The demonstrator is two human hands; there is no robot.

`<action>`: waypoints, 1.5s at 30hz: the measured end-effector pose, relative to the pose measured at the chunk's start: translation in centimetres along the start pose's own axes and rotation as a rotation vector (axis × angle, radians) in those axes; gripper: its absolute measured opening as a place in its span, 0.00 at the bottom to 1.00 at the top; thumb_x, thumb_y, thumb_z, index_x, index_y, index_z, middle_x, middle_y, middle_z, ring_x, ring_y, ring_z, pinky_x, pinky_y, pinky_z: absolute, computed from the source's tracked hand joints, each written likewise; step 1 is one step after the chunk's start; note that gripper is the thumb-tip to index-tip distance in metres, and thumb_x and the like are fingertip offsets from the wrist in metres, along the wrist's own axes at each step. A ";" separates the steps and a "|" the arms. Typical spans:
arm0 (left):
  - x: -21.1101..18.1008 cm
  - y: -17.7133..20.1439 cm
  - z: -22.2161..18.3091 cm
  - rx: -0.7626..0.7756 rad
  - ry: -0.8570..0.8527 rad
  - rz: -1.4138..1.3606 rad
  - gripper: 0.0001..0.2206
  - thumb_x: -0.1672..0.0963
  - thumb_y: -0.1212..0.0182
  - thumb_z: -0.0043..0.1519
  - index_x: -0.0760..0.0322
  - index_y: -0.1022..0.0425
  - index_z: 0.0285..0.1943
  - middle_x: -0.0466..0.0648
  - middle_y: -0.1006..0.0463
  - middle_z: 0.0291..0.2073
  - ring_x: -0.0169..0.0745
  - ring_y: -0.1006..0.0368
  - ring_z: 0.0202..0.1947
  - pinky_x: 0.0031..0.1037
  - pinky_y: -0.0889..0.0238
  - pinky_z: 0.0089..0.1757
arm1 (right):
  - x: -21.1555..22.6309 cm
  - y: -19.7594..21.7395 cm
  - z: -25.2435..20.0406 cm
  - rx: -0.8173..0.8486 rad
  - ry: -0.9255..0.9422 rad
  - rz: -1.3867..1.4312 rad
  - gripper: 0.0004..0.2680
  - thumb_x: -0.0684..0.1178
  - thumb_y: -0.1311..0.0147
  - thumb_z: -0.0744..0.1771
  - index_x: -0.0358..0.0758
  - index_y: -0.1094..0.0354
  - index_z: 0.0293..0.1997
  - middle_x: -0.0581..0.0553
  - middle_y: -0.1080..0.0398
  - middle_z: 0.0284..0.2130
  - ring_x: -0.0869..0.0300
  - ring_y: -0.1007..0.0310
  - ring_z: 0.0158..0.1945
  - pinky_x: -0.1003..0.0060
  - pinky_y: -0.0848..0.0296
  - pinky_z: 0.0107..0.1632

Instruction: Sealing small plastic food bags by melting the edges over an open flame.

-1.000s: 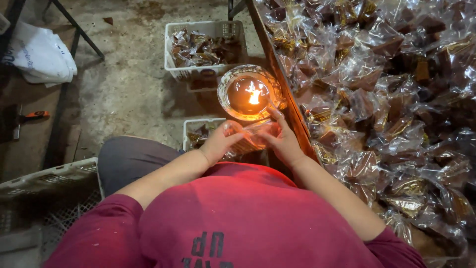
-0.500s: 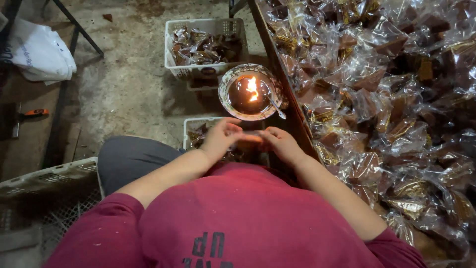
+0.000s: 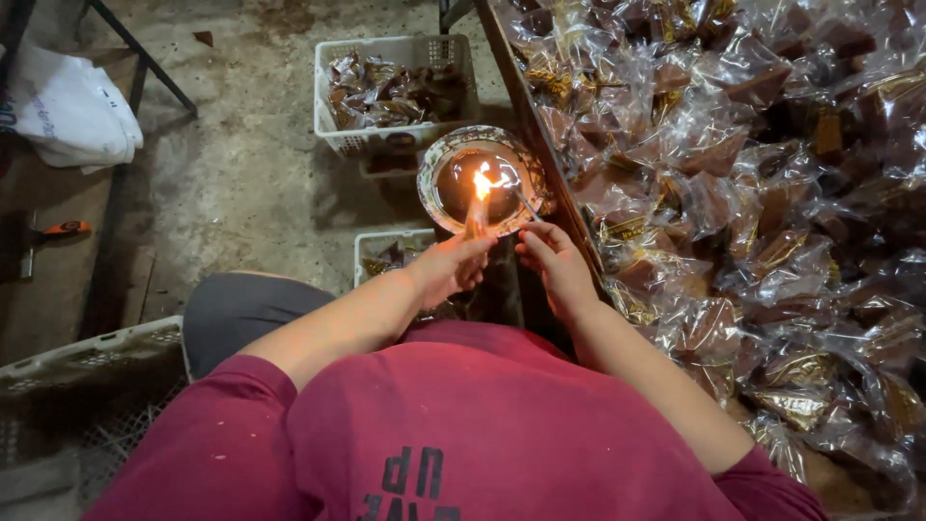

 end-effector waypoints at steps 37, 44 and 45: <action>4.9 11.6 -0.8 -0.671 0.239 0.371 0.45 0.37 0.42 0.63 0.45 0.65 0.83 0.55 0.51 0.77 0.58 0.47 0.73 0.58 0.43 0.60 | 5.4 9.3 2.2 -0.310 0.188 -1.588 0.23 0.57 0.41 0.65 0.65 0.38 0.70 0.39 0.39 0.65 0.42 0.40 0.68 0.45 0.35 0.64; 1.7 7.9 -3.9 -0.792 0.057 0.295 0.21 0.51 0.50 0.71 0.37 0.41 0.75 0.43 0.42 0.74 0.45 0.44 0.72 0.40 0.44 0.66 | 5.0 9.6 3.3 -0.492 0.199 -1.444 0.08 0.64 0.48 0.69 0.64 0.29 0.49 0.50 0.25 0.42 0.45 0.24 0.49 0.48 0.29 0.50; 2.4 8.4 -2.8 -0.738 -0.083 0.224 0.19 0.54 0.48 0.71 0.49 0.37 0.72 0.51 0.35 0.68 0.49 0.36 0.64 0.40 0.38 0.61 | 5.1 9.2 3.0 -0.512 0.494 -1.101 0.09 0.53 0.41 0.68 0.51 0.32 0.51 0.43 0.34 0.45 0.45 0.27 0.48 0.55 0.26 0.51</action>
Point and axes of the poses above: each hand's wrist, its own z-axis towards the middle knuckle, its own y-axis out of the back of the hand, x = y × z, the point moved 1 cm from there along z, towards the middle knuckle
